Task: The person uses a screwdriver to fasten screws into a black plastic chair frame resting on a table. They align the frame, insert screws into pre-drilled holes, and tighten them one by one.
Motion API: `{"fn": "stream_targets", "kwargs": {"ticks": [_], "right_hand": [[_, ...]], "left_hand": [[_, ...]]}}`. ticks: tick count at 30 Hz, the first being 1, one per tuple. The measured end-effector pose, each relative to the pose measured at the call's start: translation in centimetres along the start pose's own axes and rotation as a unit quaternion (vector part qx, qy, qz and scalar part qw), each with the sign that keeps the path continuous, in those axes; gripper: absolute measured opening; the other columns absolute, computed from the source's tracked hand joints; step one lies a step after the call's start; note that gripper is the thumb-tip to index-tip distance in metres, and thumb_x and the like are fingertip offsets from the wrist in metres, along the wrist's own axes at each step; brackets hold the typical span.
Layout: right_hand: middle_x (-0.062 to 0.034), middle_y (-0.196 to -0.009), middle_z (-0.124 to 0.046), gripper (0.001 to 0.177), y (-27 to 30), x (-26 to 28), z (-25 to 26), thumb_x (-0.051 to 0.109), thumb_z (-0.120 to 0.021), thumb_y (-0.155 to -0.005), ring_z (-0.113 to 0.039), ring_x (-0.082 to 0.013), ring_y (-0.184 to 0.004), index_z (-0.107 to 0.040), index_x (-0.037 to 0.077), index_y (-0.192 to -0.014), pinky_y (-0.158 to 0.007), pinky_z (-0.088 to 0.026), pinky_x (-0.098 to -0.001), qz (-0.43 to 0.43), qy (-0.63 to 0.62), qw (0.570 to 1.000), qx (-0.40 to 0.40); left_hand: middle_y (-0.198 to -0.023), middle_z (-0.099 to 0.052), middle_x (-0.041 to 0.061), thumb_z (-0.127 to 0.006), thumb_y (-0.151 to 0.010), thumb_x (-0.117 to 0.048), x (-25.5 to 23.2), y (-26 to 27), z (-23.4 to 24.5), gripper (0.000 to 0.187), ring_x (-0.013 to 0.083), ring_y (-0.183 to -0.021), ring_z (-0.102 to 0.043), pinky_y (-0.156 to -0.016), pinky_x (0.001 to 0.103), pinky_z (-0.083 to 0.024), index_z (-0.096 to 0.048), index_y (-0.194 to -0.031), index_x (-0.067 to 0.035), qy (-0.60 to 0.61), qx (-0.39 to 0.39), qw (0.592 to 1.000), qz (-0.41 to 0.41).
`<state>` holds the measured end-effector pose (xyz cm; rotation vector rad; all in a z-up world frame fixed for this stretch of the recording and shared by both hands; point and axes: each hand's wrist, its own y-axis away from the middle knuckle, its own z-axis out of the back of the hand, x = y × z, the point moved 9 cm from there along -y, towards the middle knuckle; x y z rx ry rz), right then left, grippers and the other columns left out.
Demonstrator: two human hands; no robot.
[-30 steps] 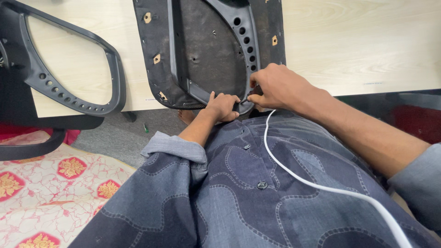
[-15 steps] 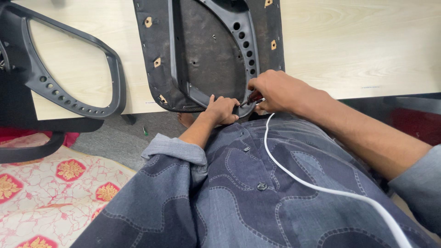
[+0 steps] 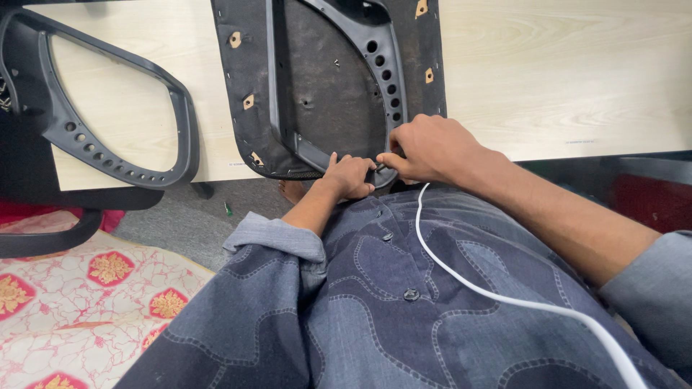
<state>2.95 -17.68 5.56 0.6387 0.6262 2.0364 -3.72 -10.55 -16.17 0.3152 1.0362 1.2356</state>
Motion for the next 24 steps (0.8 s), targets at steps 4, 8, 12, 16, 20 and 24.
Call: {"fn": "stream_targets", "kwargs": {"ticks": [4, 8, 12, 16, 20, 24], "right_hand": [[-0.0172, -0.089, -0.077, 0.048, -0.1, 0.0, -0.3, 0.049, -0.072, -0.091, -0.076, -0.0328, -0.086, -0.073, 0.006, -0.114, -0.08, -0.062, -0.0437, 0.002, -0.039, 0.999, 0.01], [-0.0162, -0.105, -0.074, 0.055, -0.2, 0.6, 0.0, 0.033, -0.085, -0.077, -0.073, -0.0322, -0.098, -0.068, 0.003, -0.12, -0.085, -0.06, -0.0432, 0.069, -0.042, 0.997, -0.02], [-0.0122, -0.116, -0.074, 0.042, -0.5, 0.7, -0.5, 0.009, -0.083, -0.073, -0.072, -0.0279, -0.108, -0.074, 0.006, -0.114, -0.094, -0.059, -0.0398, 0.079, -0.011, 0.997, 0.01], [-0.0151, -0.108, -0.073, 0.036, -0.4, 0.6, -0.4, 0.011, -0.083, -0.072, -0.072, -0.0309, -0.1, -0.076, 0.004, -0.106, -0.089, -0.059, -0.041, 0.079, -0.02, 0.997, 0.006], [-0.0157, -0.097, -0.078, 0.027, -0.4, 0.7, 0.2, 0.015, -0.075, -0.081, -0.076, -0.0304, -0.091, -0.077, 0.004, -0.105, -0.084, -0.061, -0.0411, 0.08, -0.058, 0.995, -0.02], [-0.0191, -0.091, -0.077, 0.034, -0.6, 0.2, -0.3, 0.033, -0.073, -0.089, -0.076, -0.0344, -0.085, -0.078, 0.005, -0.105, -0.08, -0.062, -0.0433, 0.021, -0.042, 0.999, 0.001]], "left_hand": [[-0.141, -0.06, 0.005, -0.071, -0.09, -0.036, -0.1, 0.0, 0.0, 0.06, 0.0287, -0.142, -0.043, -0.126, 0.062, -0.012, -0.053, -0.145, -0.019, -0.004, 0.004, 1.0, 0.002], [-0.142, -0.059, 0.005, -0.072, -0.089, -0.036, 0.0, 0.0, 0.0, 0.062, 0.028, -0.142, -0.044, -0.125, 0.062, -0.012, -0.053, -0.145, -0.021, -0.004, 0.007, 1.0, 0.002], [-0.144, -0.058, 0.006, -0.072, -0.088, -0.036, 0.0, -0.2, -0.1, 0.062, 0.0292, -0.142, -0.044, -0.124, 0.064, -0.012, -0.054, -0.145, -0.02, -0.008, 0.001, 1.0, -0.006], [-0.144, -0.058, 0.007, -0.072, -0.088, -0.036, 0.1, -0.4, -0.2, 0.062, 0.0301, -0.142, -0.044, -0.124, 0.065, -0.014, -0.054, -0.145, -0.02, -0.01, -0.005, 1.0, -0.014], [-0.143, -0.059, 0.006, -0.073, -0.087, -0.037, 0.3, -0.4, -0.3, 0.063, 0.0297, -0.141, -0.045, -0.124, 0.065, -0.014, -0.053, -0.145, -0.021, -0.008, -0.003, 1.0, -0.007], [-0.142, -0.059, 0.006, -0.073, -0.087, -0.037, 0.2, -0.4, -0.2, 0.063, 0.0298, -0.141, -0.045, -0.124, 0.065, -0.014, -0.054, -0.145, -0.021, -0.004, -0.01, 1.0, -0.009]]}}
